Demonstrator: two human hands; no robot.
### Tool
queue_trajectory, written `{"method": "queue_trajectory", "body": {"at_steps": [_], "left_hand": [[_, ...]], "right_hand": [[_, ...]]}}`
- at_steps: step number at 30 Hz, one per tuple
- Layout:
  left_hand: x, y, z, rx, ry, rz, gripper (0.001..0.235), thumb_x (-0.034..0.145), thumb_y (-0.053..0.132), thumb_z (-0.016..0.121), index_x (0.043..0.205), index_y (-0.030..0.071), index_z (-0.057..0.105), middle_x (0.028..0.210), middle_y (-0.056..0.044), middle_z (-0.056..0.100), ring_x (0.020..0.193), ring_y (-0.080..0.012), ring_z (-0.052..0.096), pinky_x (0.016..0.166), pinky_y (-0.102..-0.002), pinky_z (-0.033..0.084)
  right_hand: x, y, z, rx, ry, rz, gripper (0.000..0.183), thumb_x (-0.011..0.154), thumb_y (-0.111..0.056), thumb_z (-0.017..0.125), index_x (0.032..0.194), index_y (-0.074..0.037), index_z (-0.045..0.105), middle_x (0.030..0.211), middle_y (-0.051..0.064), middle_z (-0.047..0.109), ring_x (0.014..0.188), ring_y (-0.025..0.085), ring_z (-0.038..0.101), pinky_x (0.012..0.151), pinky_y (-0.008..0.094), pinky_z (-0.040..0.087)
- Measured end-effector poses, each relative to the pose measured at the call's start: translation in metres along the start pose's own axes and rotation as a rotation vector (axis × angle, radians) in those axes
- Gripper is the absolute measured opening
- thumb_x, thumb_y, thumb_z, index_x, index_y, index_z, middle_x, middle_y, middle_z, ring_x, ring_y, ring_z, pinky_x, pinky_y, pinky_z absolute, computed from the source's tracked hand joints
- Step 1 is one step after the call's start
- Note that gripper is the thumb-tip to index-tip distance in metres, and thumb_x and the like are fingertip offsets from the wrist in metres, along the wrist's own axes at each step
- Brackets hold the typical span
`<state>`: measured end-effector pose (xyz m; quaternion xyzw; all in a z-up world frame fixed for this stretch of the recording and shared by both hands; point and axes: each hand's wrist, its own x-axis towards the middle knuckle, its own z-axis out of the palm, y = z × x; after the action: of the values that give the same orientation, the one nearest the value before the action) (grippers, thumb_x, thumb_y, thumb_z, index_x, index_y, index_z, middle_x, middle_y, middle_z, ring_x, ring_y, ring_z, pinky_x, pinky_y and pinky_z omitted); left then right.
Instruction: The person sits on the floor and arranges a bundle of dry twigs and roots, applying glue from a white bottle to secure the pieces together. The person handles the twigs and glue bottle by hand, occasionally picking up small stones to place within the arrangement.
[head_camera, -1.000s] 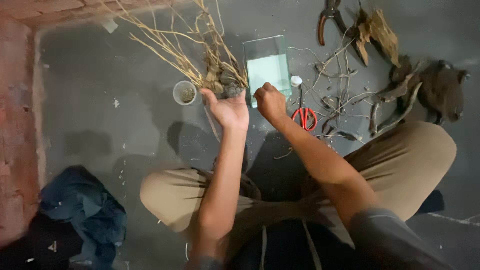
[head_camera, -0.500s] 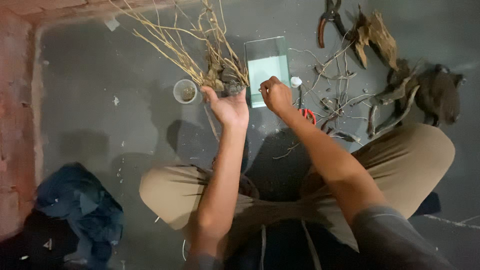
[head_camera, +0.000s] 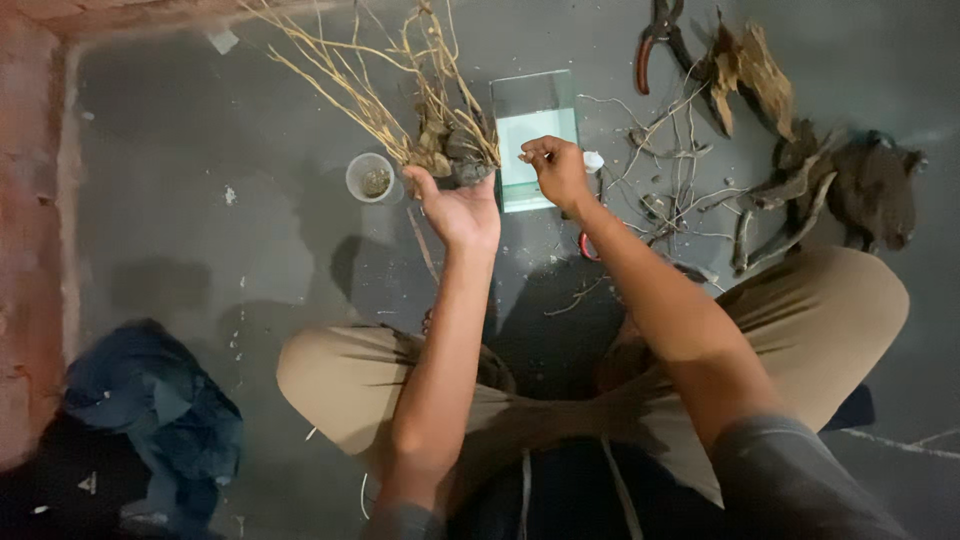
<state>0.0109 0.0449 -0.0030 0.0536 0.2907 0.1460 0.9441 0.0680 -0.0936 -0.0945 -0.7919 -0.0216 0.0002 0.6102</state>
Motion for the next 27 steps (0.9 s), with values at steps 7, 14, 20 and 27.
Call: {"method": "queue_trajectory", "body": {"at_steps": [7, 14, 20, 27], "left_hand": [[-0.007, 0.001, 0.010, 0.017, -0.018, -0.001, 0.074, 0.092, 0.057, 0.068, 0.150, 0.018, 0.046, 0.158, -0.011, 0.041, 0.145, -0.0337, 0.040, 0.119, -0.062, 0.032], [-0.006, 0.002, 0.012, 0.027, -0.012, 0.001, 0.075, 0.092, 0.060, 0.065, 0.151, 0.020, 0.043, 0.160, -0.009, 0.039, 0.146, -0.0323, 0.039, 0.120, -0.062, 0.032], [0.003, -0.002, 0.003, 0.027, -0.032, -0.006, 0.076, 0.091, 0.061, 0.068, 0.150, 0.018, 0.045, 0.157, -0.012, 0.042, 0.143, -0.0345, 0.043, 0.119, -0.062, 0.034], [-0.015, 0.000, 0.016, 0.054, 0.038, 0.005, 0.077, 0.091, 0.058, 0.068, 0.152, 0.020, 0.041, 0.160, -0.010, 0.037, 0.147, -0.0320, 0.037, 0.120, -0.061, 0.031]], "right_hand": [[0.001, 0.001, 0.002, 0.078, -0.039, 0.085, 0.024, 0.094, 0.002, 0.056, 0.091, -0.009, 0.077, 0.071, 0.007, 0.071, 0.052, 0.015, 0.063, 0.051, 0.028, 0.048], [0.007, 0.010, 0.001, 0.026, -0.059, 0.137, 0.010, 0.083, -0.007, 0.079, 0.092, -0.006, 0.076, 0.076, 0.008, 0.068, 0.063, 0.014, 0.063, 0.056, 0.029, 0.050], [0.007, -0.003, -0.006, 0.154, -0.046, 0.177, 0.007, 0.085, -0.003, 0.075, 0.086, -0.003, 0.068, 0.065, 0.009, 0.064, 0.054, 0.015, 0.060, 0.051, 0.026, 0.047], [0.023, -0.012, -0.019, 0.415, -0.086, 0.237, 0.012, 0.092, 0.007, 0.061, 0.100, 0.005, 0.069, 0.080, 0.019, 0.071, 0.059, 0.019, 0.072, 0.050, 0.028, 0.065]]}}
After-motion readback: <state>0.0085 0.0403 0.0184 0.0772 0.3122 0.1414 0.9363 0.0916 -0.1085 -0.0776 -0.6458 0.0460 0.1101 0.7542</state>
